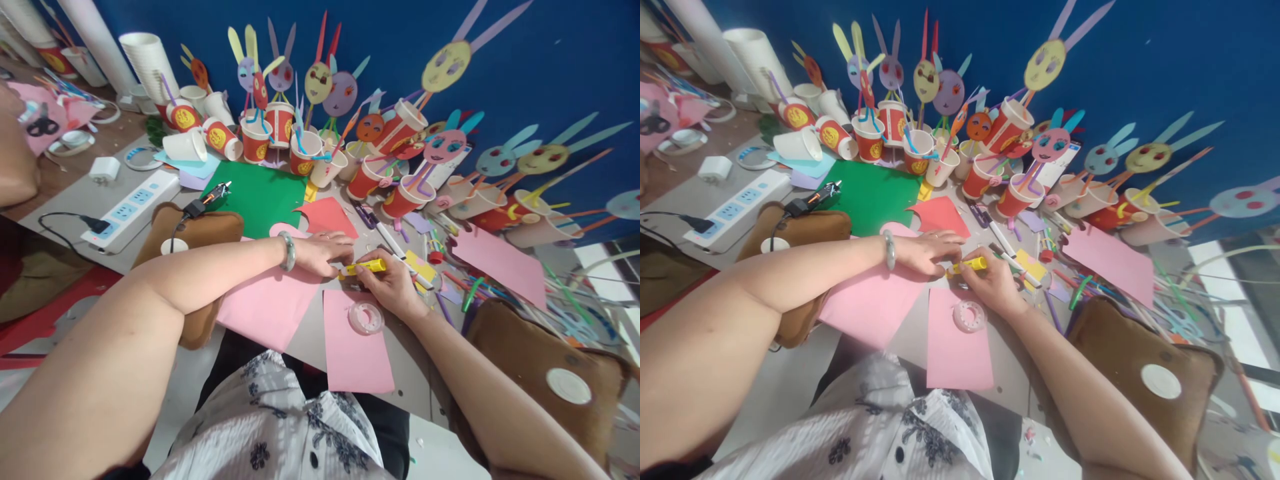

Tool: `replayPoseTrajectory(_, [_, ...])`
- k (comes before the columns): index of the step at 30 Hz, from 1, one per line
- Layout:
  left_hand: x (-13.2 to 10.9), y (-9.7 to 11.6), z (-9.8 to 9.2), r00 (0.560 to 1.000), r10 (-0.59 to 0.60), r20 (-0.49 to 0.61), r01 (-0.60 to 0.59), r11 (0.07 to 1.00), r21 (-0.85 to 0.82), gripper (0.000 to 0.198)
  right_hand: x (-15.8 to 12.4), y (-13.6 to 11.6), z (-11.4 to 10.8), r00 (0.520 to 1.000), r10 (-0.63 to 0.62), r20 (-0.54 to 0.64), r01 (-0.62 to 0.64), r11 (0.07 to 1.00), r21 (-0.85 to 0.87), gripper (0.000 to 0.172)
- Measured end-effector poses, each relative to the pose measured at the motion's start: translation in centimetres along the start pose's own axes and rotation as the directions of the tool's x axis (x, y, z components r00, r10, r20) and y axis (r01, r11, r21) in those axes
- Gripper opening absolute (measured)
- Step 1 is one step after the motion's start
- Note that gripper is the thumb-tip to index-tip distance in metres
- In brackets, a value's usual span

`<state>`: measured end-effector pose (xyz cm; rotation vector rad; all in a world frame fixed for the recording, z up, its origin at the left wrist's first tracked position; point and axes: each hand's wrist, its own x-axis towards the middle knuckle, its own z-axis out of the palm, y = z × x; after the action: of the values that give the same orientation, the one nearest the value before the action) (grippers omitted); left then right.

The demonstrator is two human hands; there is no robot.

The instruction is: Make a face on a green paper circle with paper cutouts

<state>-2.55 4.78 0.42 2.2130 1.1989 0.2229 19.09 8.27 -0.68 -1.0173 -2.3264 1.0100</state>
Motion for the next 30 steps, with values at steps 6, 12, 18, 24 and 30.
replayPoseTrajectory(6, [0.17,-0.23,0.63,0.999,0.003,-0.040,-0.002,0.999,0.037,0.029,-0.09,-0.32,-0.05,1.000,-0.029,0.008,0.029,1.000,0.001,0.026])
replayPoseTrajectory(12, [0.35,-0.24,0.83,0.998,0.005,-0.058,-0.003,0.999,0.041,0.027,0.07,-0.12,0.04,0.999,-0.031,-0.030,0.031,0.999,0.028,0.024])
replayPoseTrajectory(18, [0.27,-0.15,0.74,0.998,0.005,-0.062,-0.002,0.999,0.051,0.028,-0.01,0.02,0.01,0.997,-0.074,-0.025,0.075,0.996,0.049,0.019])
replayPoseTrajectory(24, [0.23,0.11,0.56,0.999,-0.039,-0.034,0.040,0.998,0.044,0.027,-0.12,-0.41,-0.09,0.985,-0.171,-0.006,0.170,0.982,-0.079,0.015])
replayPoseTrajectory(30, [0.26,0.03,0.57,0.999,-0.044,-0.025,0.045,0.998,0.047,0.025,0.05,0.08,-0.29,0.968,-0.250,0.034,0.252,0.951,-0.178,0.013])
